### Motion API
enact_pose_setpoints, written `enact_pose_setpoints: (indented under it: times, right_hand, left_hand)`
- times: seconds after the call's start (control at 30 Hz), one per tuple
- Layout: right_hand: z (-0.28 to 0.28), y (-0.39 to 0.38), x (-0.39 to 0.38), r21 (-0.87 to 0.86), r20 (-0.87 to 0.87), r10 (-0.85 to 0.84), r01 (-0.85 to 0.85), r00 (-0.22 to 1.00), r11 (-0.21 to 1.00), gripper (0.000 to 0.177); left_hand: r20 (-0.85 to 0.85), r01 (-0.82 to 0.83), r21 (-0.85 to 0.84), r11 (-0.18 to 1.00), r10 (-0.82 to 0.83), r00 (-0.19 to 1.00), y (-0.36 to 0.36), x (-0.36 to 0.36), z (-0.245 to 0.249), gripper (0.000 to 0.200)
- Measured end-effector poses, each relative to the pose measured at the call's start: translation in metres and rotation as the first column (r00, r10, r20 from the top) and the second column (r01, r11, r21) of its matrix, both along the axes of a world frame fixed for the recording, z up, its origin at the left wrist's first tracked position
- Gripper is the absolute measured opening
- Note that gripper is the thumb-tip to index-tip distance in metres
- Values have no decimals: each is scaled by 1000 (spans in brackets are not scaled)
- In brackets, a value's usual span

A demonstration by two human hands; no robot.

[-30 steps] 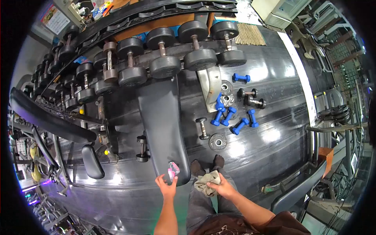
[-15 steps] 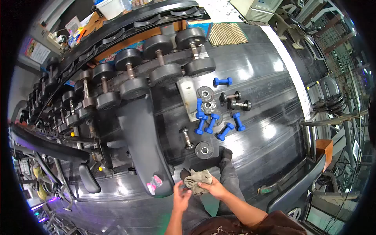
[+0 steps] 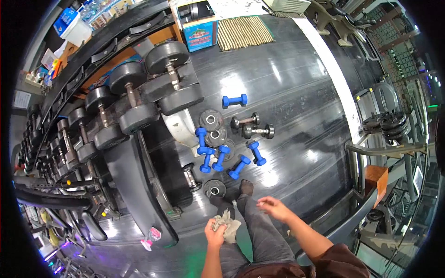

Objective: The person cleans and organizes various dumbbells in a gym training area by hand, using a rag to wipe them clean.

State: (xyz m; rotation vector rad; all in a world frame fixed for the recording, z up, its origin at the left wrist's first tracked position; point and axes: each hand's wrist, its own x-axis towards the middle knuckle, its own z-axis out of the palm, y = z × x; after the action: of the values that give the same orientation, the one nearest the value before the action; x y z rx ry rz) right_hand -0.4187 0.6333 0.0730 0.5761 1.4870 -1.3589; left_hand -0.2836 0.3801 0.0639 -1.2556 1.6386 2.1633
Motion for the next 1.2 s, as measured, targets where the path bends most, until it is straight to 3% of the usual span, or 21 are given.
enact_pose_setpoints:
  times: [0.1,0.2,0.23,0.33,0.4,0.43,0.53,0.63,0.73,0.77,0.87,1.0,1.03,1.13,1.17,1.2]
  right_hand:
    - [-79,44,-13,191,-141,68,-40,988,981,26]
    - [-148,65,-40,438,-315,386,-228,867,870,25]
    - [-166,71,-56,489,-285,518,-343,806,802,28]
    - [-231,80,-94,641,-255,704,-429,662,636,31]
    - [-266,78,-124,665,-162,748,-489,643,565,35]
    - [-281,72,-143,672,-116,774,-524,623,523,36]
    - [-322,60,-196,697,-118,823,-544,555,467,40]
    - [-369,59,-243,731,-161,866,-532,474,427,40]
    - [-417,65,-283,769,-183,900,-513,395,382,38]
    - [-432,66,-292,781,-182,914,-512,361,358,38]
    - [-475,66,-315,824,-150,940,-487,305,290,45]
    - [-513,60,-327,866,-175,954,-423,245,267,60]
    - [-523,58,-330,832,-116,949,-493,292,253,59]
    - [-549,57,-332,859,-124,958,-455,260,235,50]
    - [-551,55,-337,865,-93,965,-460,245,200,43]
    - [-568,61,-337,896,-127,966,-392,225,209,37]
  left_hand:
    - [-25,-51,45,998,52,998,0,-4,-13,17]
    - [30,-59,47,997,58,998,-7,-36,-45,18]
    - [71,-37,55,998,33,997,-12,-43,-53,17]
    - [134,-12,23,1000,9,991,-6,-75,-61,17]
    - [137,22,-12,1000,-20,990,3,-77,-80,18]
    - [112,1,52,999,-7,994,6,-63,-96,17]
    - [205,-308,271,912,258,944,35,-60,-113,25]
    - [227,-404,308,861,346,910,67,-90,-137,20]
    - [359,-397,181,900,316,878,93,-100,-183,43]
    - [246,-480,338,809,416,875,103,-120,-190,35]
    - [281,-415,402,816,321,904,116,-133,-216,35]
    - [345,-421,338,841,306,887,127,-113,-238,36]
    - [362,-464,251,850,362,859,131,-109,-241,35]
    - [350,-438,252,863,341,872,127,-100,-241,36]
    - [489,-467,169,868,338,805,118,6,-277,37]
    - [525,-582,241,777,400,751,117,-10,-268,40]
